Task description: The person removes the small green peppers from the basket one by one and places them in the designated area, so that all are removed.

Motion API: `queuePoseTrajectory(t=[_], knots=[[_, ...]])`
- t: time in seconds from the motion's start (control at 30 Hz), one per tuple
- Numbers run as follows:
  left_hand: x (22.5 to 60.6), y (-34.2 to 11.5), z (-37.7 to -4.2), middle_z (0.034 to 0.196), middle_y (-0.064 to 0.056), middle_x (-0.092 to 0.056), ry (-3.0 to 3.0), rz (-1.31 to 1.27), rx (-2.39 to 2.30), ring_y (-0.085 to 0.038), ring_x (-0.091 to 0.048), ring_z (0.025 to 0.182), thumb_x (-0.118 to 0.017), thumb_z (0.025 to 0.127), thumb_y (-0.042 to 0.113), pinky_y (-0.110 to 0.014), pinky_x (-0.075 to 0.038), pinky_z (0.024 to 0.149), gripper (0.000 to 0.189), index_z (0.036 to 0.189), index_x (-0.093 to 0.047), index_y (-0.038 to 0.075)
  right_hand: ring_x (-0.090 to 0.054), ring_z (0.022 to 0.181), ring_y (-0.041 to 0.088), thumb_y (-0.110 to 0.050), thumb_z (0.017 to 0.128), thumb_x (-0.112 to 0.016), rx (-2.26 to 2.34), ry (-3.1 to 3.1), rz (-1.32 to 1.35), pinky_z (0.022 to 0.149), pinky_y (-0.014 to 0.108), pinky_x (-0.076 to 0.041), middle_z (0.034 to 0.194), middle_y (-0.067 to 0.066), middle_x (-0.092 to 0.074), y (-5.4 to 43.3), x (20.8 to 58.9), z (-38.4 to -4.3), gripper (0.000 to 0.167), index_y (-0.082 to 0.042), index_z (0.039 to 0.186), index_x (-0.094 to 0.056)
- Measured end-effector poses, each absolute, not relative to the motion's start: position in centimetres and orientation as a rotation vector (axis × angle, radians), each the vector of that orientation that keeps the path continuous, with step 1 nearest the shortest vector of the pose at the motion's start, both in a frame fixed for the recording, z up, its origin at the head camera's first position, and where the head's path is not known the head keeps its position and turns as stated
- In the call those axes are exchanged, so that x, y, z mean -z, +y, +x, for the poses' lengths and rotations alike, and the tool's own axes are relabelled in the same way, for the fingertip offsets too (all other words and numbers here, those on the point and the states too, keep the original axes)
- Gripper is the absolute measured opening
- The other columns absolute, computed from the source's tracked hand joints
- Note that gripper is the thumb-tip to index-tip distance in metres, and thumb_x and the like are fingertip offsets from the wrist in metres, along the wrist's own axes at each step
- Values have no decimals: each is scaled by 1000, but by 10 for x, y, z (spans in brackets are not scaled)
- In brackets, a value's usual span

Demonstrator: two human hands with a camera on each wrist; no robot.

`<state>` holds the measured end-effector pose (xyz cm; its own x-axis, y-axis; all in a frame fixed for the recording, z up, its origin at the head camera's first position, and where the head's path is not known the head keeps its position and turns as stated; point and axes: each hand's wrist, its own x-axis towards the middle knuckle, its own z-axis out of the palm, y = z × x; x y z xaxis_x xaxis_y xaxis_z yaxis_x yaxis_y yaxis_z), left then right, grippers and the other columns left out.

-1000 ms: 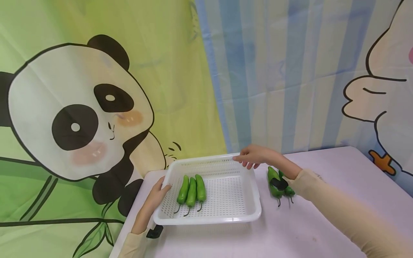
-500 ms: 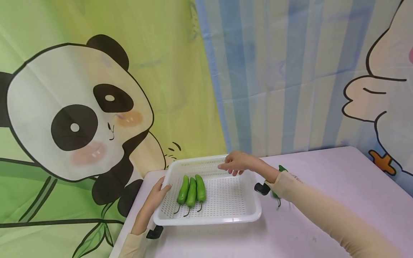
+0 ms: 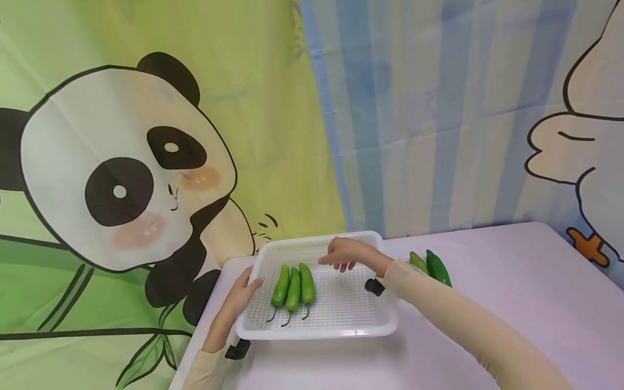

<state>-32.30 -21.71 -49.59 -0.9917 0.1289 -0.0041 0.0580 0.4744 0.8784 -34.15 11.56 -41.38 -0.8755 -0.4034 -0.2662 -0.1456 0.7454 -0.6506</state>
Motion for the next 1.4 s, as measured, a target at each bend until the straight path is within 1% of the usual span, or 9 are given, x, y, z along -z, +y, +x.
queuePoseTrajectory(t=[0.1,0.23,0.33,0.47,0.57,0.67,1.07,1.27,1.4], knots=[[497,-215,-324,144,-26,-53,2636,163,-1558,-32,-72,100,-48,105,24,-40,-65,70,55,157,-32,16,-72,83,31,-42,99,-61,819,2580,-405,69,38,-61,97,15,-73,106,422,-346,33,-12,86,-68],[498,-213,-324,142,-26,-54,2640,165,-1543,-31,-72,97,-48,104,24,-39,-65,68,55,157,-33,16,-73,80,29,-40,99,-62,751,2595,-394,69,39,-62,96,16,-74,94,434,-348,34,-11,82,-68],[499,-212,-324,141,-26,-55,2646,163,-1536,-31,-73,96,-49,104,25,-39,-65,67,55,156,-33,16,-73,83,31,-41,99,-62,750,2584,-383,73,42,-62,94,15,-74,88,440,-348,36,-8,86,-70],[498,-212,-324,139,-27,-56,2657,158,-1533,-31,-73,95,-49,104,25,-39,-64,67,56,156,-33,15,-73,90,35,-41,99,-61,815,2527,-346,78,45,-63,96,17,-74,80,445,-348,41,-2,97,-73],[498,-213,-324,139,-28,-55,2660,165,-1535,-31,-73,96,-49,103,25,-40,-65,67,56,156,-33,15,-73,92,36,-41,99,-61,857,2479,-297,81,46,-63,98,19,-75,74,450,-348,43,1,101,-73],[498,-214,-324,140,-28,-55,2659,166,-1543,-32,-73,97,-50,103,24,-40,-65,68,56,156,-34,15,-74,92,34,-41,98,-61,850,2463,-263,83,45,-63,98,18,-75,66,456,-350,43,0,100,-73],[498,-215,-323,143,-27,-53,2661,165,-1549,-33,-72,99,-49,104,22,-40,-65,70,54,155,-35,14,-74,82,28,-56,90,-68,817,2518,-93,75,40,-63,87,13,-72,40,471,-361,51,-4,91,-66],[497,-215,-323,142,-27,-54,2666,162,-1545,-34,-72,100,-50,103,24,-41,-65,69,54,155,-35,15,-72,69,21,-55,87,-72,797,2529,-76,67,34,-62,76,8,-70,42,477,-364,50,-6,79,-67],[496,-215,-323,142,-26,-54,2664,151,-1546,-33,-72,100,-50,104,25,-41,-65,68,55,156,-35,17,-69,64,18,-54,86,-73,796,2530,-80,61,32,-61,72,6,-68,44,477,-365,49,-6,77,-66]])
